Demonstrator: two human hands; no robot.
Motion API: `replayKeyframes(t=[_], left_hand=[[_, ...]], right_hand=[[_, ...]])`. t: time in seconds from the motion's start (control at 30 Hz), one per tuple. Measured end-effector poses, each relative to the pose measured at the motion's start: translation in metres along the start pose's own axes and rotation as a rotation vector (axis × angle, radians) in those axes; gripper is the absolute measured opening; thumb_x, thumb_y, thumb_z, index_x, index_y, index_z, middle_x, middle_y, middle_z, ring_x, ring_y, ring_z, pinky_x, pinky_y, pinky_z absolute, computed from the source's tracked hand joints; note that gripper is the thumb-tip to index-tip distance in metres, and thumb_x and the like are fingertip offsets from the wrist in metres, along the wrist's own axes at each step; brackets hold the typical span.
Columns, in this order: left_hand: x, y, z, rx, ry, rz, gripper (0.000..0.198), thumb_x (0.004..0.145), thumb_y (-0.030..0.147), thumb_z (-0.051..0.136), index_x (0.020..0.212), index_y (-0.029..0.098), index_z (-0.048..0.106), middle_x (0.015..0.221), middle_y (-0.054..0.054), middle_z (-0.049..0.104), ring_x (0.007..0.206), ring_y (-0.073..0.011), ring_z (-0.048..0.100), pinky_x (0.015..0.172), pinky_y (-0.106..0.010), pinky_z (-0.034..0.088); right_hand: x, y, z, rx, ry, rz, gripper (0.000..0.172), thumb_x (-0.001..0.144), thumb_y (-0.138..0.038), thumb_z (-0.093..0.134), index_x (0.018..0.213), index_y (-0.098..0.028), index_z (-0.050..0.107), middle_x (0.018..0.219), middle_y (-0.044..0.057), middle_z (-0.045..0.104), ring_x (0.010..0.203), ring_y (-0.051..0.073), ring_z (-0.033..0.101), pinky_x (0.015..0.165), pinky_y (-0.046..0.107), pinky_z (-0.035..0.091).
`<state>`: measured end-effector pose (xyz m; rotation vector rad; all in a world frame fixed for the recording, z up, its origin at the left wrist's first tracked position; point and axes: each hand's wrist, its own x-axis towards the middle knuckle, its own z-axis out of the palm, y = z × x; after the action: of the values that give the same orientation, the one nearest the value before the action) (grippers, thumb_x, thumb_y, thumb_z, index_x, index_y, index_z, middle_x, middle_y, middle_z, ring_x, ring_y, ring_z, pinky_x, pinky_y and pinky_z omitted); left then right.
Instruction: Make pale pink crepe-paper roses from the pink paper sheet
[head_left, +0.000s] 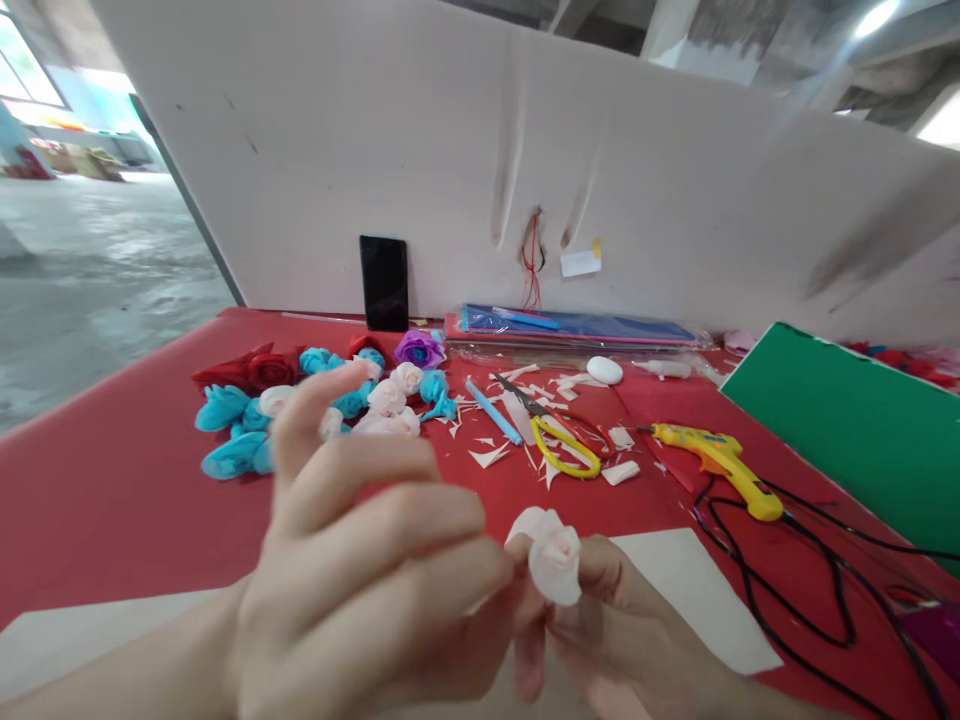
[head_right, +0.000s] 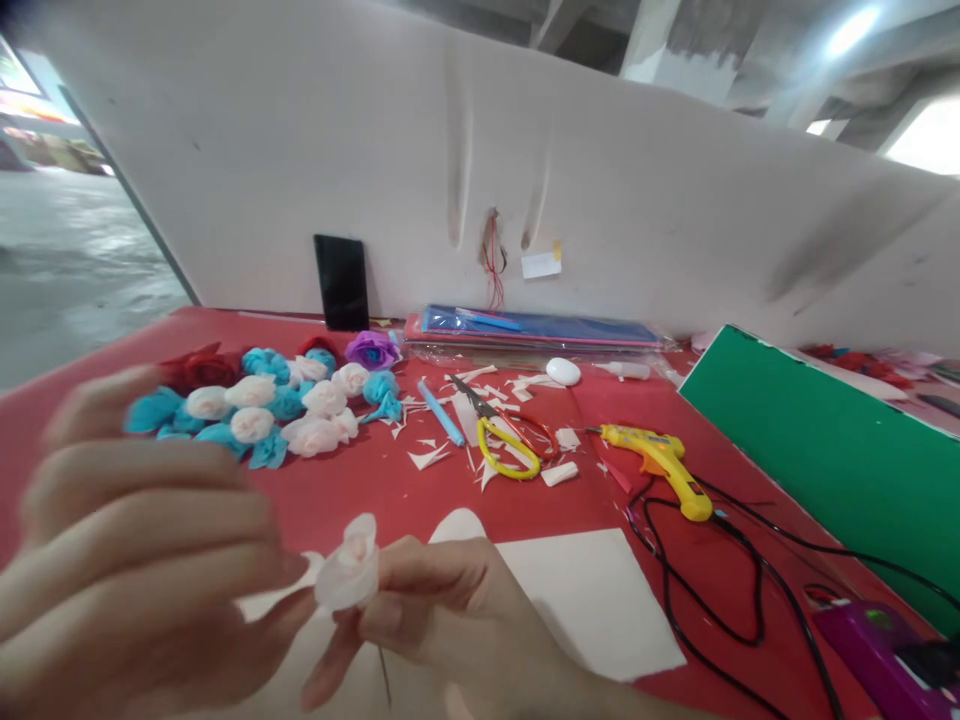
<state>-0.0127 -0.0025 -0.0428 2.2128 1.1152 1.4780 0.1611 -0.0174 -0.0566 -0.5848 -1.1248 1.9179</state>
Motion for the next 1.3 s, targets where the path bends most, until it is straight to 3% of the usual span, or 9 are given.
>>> replayKeyframes(t=[0.07, 0.1, 0.17, 0.23, 0.4, 0.67, 0.83, 1.03, 1.3], left_hand=[[0.011, 0.007, -0.012, -0.046, 0.045, 0.141, 0.014, 0.078, 0.021, 0.066, 0.073, 0.034, 0.066, 0.061, 0.009, 0.066, 0.060, -0.0195, 0.056, 0.106, -0.050, 0.040], [0.015, 0.011, -0.014, -0.094, 0.021, 0.109, 0.018, 0.083, 0.018, 0.061, 0.072, 0.031, 0.064, 0.062, 0.008, 0.065, 0.060, -0.0171, 0.056, 0.092, -0.041, 0.048], [0.021, 0.017, -0.015, -0.221, -0.054, 0.016, 0.024, 0.091, 0.019, 0.056, 0.070, 0.028, 0.063, 0.061, 0.008, 0.064, 0.059, -0.0138, 0.059, 0.070, -0.031, 0.050], [0.023, 0.020, -0.013, -0.342, -0.166, -0.124, 0.026, 0.093, 0.025, 0.059, 0.068, 0.028, 0.064, 0.060, 0.008, 0.066, 0.064, -0.0139, 0.064, 0.062, -0.026, 0.050], [0.018, 0.019, -0.012, -0.489, -0.310, -0.404, 0.022, 0.090, 0.038, 0.068, 0.070, 0.027, 0.068, 0.069, 0.006, 0.069, 0.067, -0.0154, 0.067, 0.061, -0.024, 0.054], [0.020, 0.022, -0.005, -0.592, -0.238, -0.616, 0.028, 0.081, 0.053, 0.076, 0.076, 0.025, 0.074, 0.063, 0.001, 0.066, 0.079, -0.0251, 0.069, 0.071, -0.032, 0.058], [0.022, 0.024, -0.003, -0.708, -0.246, -0.737, 0.028, 0.078, 0.050, 0.080, 0.070, 0.024, 0.073, 0.063, 0.001, 0.065, 0.075, -0.0231, 0.068, 0.070, -0.030, 0.057], [0.019, 0.021, 0.001, -0.942, -0.268, -0.875, 0.020, 0.068, 0.031, 0.088, 0.061, 0.023, 0.072, 0.065, 0.005, 0.062, 0.066, -0.0110, 0.056, 0.062, -0.016, 0.046], [0.019, 0.022, 0.002, -0.810, -0.262, -0.907, 0.018, 0.067, 0.034, 0.084, 0.061, 0.023, 0.071, 0.063, 0.004, 0.060, 0.066, -0.0136, 0.054, 0.061, -0.020, 0.044]], right_hand=[[0.000, -0.003, 0.000, -0.038, 0.014, -0.007, 0.024, 0.080, -0.049, 0.083, 0.076, -0.026, 0.080, 0.069, -0.001, 0.071, 0.073, 0.015, 0.068, 0.080, 0.028, 0.056], [0.000, -0.005, 0.001, -0.062, 0.027, -0.007, 0.024, 0.080, -0.049, 0.083, 0.075, -0.026, 0.080, 0.073, 0.000, 0.073, 0.076, 0.015, 0.068, 0.079, 0.027, 0.057], [0.000, -0.010, 0.003, -0.092, 0.076, -0.007, 0.023, 0.080, -0.049, 0.083, 0.072, -0.027, 0.081, 0.076, 0.001, 0.072, 0.079, 0.016, 0.069, 0.080, 0.028, 0.057], [0.001, -0.014, 0.004, -0.115, 0.123, -0.005, 0.024, 0.079, -0.048, 0.084, 0.068, -0.027, 0.080, 0.075, 0.001, 0.070, 0.079, 0.018, 0.068, 0.085, 0.031, 0.057], [0.002, -0.016, 0.000, -0.209, 0.217, -0.032, 0.023, 0.078, -0.052, 0.084, 0.070, -0.030, 0.083, 0.078, 0.001, 0.071, 0.089, 0.019, 0.066, 0.087, 0.031, 0.053], [0.002, -0.023, -0.003, -0.495, 0.357, -0.215, 0.009, 0.081, -0.049, 0.082, 0.082, -0.041, 0.085, 0.074, 0.000, 0.071, 0.082, 0.018, 0.054, 0.082, 0.029, 0.047], [0.002, -0.021, -0.001, -0.424, 0.357, -0.168, 0.008, 0.077, -0.045, 0.086, 0.083, -0.040, 0.086, 0.075, 0.000, 0.067, 0.078, 0.016, 0.057, 0.077, 0.027, 0.049], [0.000, -0.019, -0.001, -0.324, 0.305, -0.075, 0.008, 0.076, -0.045, 0.087, 0.082, -0.041, 0.086, 0.081, 0.000, 0.070, 0.085, 0.017, 0.063, 0.075, 0.024, 0.050], [-0.005, -0.016, 0.000, -0.290, 0.283, -0.039, 0.011, 0.083, -0.042, 0.082, 0.093, -0.039, 0.085, 0.088, 0.000, 0.076, 0.096, 0.020, 0.070, 0.095, 0.031, 0.053]])
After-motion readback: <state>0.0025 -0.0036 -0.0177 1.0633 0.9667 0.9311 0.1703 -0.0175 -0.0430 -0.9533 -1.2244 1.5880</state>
